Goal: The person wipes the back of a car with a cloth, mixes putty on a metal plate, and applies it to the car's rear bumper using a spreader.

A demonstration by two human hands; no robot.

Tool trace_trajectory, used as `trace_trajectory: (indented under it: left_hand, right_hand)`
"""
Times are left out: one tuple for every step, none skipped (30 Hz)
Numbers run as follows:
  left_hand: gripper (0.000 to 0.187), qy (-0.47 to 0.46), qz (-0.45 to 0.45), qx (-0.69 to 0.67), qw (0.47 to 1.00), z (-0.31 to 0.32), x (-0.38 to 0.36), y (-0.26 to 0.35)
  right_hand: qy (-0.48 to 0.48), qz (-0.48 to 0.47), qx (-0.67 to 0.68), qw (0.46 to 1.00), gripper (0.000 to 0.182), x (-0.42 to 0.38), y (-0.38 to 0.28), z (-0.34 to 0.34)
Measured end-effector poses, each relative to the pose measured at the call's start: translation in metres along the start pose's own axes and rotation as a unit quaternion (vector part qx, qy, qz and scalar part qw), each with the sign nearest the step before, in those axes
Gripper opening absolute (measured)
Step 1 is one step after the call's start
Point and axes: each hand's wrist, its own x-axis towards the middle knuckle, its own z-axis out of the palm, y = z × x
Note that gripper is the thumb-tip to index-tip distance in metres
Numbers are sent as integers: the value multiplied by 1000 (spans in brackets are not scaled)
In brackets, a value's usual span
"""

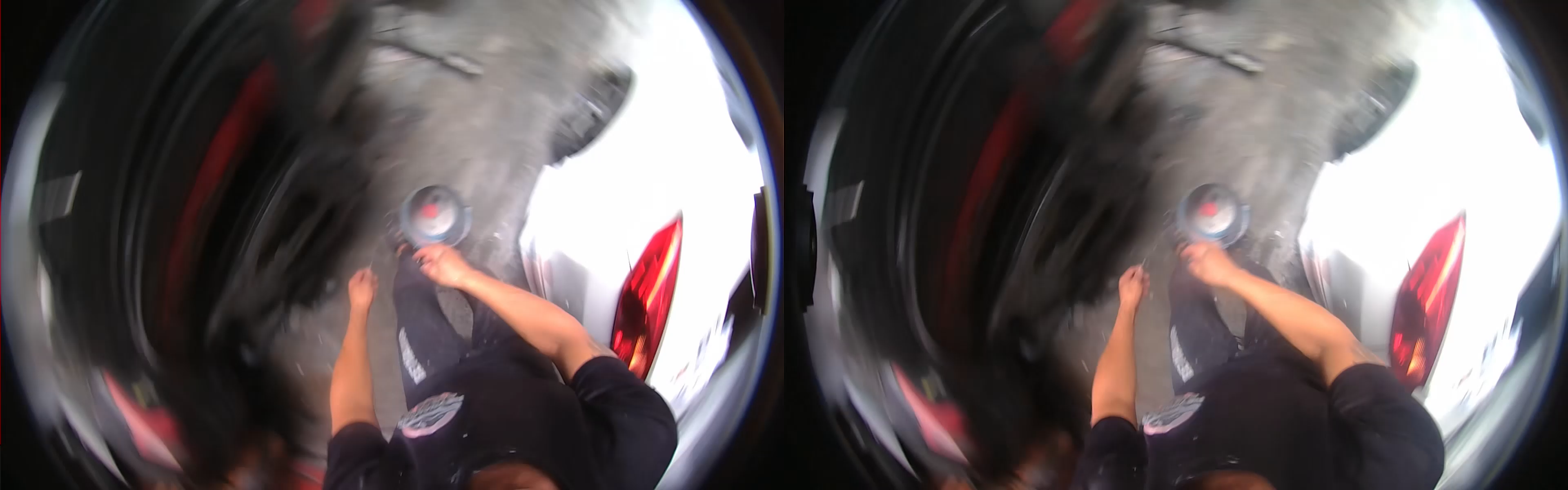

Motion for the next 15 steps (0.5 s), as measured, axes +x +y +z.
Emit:
trace_trajectory:
  left_hand:
    - [23, 10, 27, -57, 998, -35, 6, -12]
    - [26, 53, 63, -82, 993, -63, -11, -40]
    - [28, 152, 86, -15, 985, -69, -51, -35]
    - [30, 179, 99, -40, 978, -91, -53, -45]
    - [34, 211, 82, -63, 972, -106, -73, -46]
    - [38, 245, 102, -47, 963, -121, -85, -56]
    - [36, 291, 150, 27, 944, -133, -96, -64]
    - [35, 312, 111, 33, 943, -143, -151, -33]
    - [33, 387, 116, -7, 915, -148, -182, -38]
    - [32, 385, 79, -50, 918, -159, -214, -36]
    - [31, 408, 56, -81, 908, -161, -230, -42]
    - [30, 428, 30, -119, 895, -165, -245, -47]
    - [29, 444, 26, -147, 883, -166, -253, -61]
    - [29, 451, 6, -170, 876, -167, -258, -73]
    - [28, 452, -3, -198, 870, -181, -274, -111]
  right_hand:
    - [-29, 8, -20, 999, 26, 21, -27, 10]
    - [-44, -3, -2, 999, 24, 9, -56, 16]
    - [-66, -25, -19, 997, 22, 0, -73, 14]
    - [-104, 16, -56, 993, 21, 6, -103, 14]
    - [-113, -28, -38, 992, 20, 3, -109, 19]
    - [-144, -44, -51, 987, 19, 6, -121, 20]
    - [-158, -117, -115, 974, 19, 14, -133, 20]
    - [-193, -92, -84, 973, 20, 22, -114, 20]
    - [-225, -67, -92, 968, 22, 12, -147, 22]
    - [-256, -76, -95, 959, 24, 14, -148, 23]
    - [-268, -77, -94, 956, 25, 7, -165, 21]
    - [-303, -50, -79, 948, 26, 4, -182, 23]
    - [-331, -57, -130, 933, 26, 13, -185, 29]
    - [-351, -69, -147, 922, 25, 20, -191, 38]
    - [-360, -83, -170, 913, 24, 2, -211, 74]
